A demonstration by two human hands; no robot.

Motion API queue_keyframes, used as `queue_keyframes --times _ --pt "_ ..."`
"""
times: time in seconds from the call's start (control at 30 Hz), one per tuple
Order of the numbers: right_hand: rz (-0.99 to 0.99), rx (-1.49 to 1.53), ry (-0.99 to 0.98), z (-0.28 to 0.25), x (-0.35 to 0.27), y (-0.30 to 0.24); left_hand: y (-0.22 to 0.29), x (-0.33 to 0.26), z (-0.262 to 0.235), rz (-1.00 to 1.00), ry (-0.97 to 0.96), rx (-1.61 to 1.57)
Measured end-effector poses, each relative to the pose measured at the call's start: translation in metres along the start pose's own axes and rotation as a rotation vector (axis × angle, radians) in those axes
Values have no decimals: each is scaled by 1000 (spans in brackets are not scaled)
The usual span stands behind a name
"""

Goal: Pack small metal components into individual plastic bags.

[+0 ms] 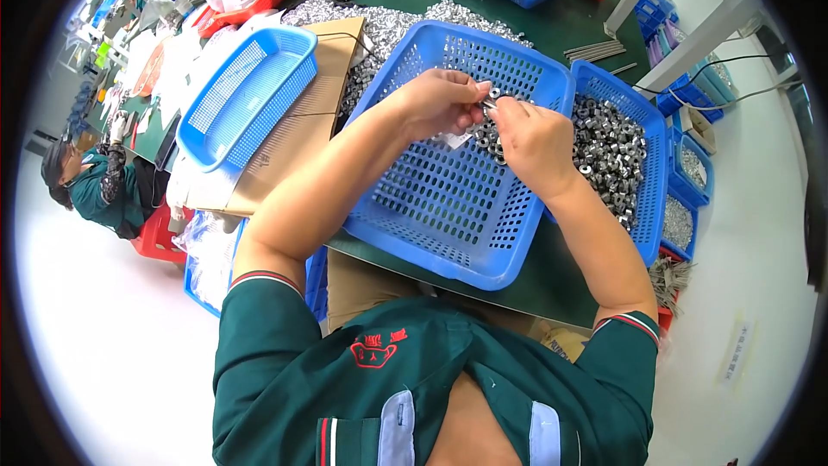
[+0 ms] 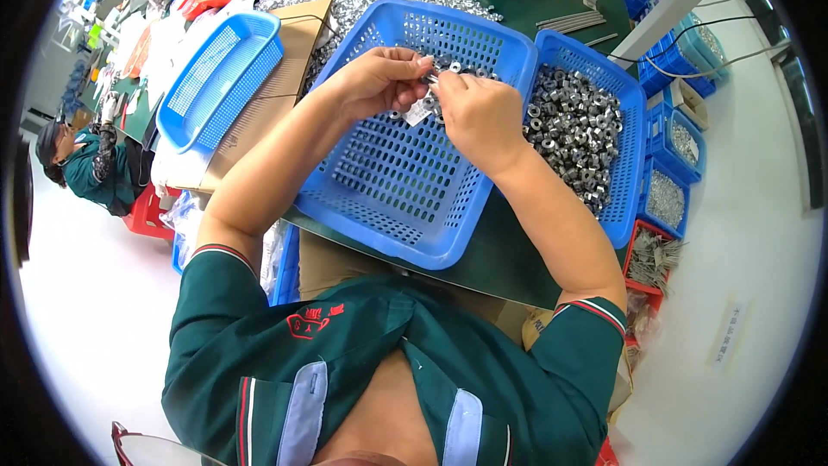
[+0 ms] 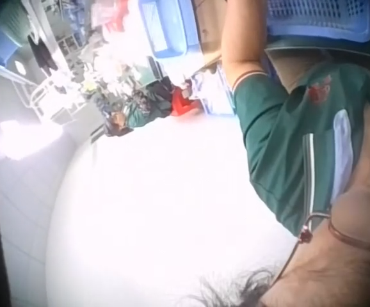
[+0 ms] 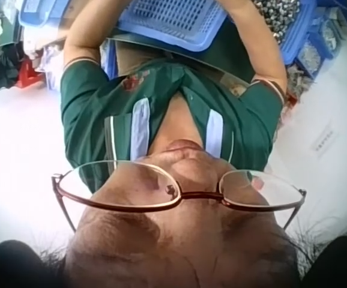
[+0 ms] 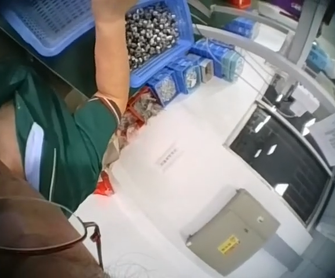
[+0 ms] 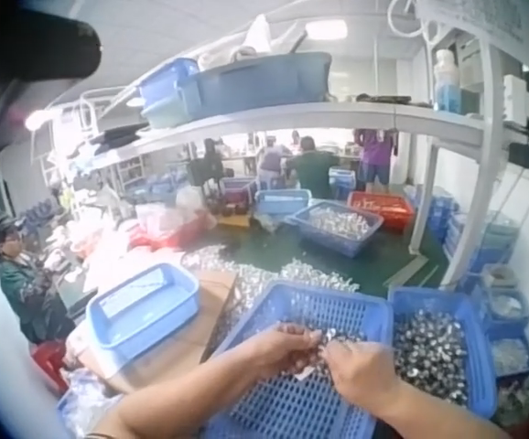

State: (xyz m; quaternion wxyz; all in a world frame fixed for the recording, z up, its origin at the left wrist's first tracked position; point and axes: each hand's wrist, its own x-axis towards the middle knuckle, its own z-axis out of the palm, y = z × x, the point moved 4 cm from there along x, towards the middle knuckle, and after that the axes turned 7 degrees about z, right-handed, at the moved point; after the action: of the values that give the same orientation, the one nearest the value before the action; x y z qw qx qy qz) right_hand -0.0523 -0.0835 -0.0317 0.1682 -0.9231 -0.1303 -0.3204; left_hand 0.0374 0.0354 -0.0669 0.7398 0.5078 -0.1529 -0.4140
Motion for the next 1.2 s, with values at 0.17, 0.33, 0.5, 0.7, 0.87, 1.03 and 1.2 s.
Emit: queue_keyframes --times 0.17,0.33,0.5,0.7,0.87,1.03,1.2 --pt "430 579 -287 18 -1 32 6 3 2 225 -1 313" --pt "884 1200 -609 22 -3 31 12 0 5 228 13 268" --pt "889 1157 -526 25 -3 32 4 7 -36 112 133 195" --pt "798 1053 -533 23 -3 28 -14 15 -43 -51 172 1739" --pt "724 965 -503 28 -7 33 -42 14 -36 -108 57 1752" --pt "659 809 -471 28 -6 38 -55 22 -39 67 71 1715" --pt "660 770 -473 27 -4 40 -61 26 -13 125 46 1674"
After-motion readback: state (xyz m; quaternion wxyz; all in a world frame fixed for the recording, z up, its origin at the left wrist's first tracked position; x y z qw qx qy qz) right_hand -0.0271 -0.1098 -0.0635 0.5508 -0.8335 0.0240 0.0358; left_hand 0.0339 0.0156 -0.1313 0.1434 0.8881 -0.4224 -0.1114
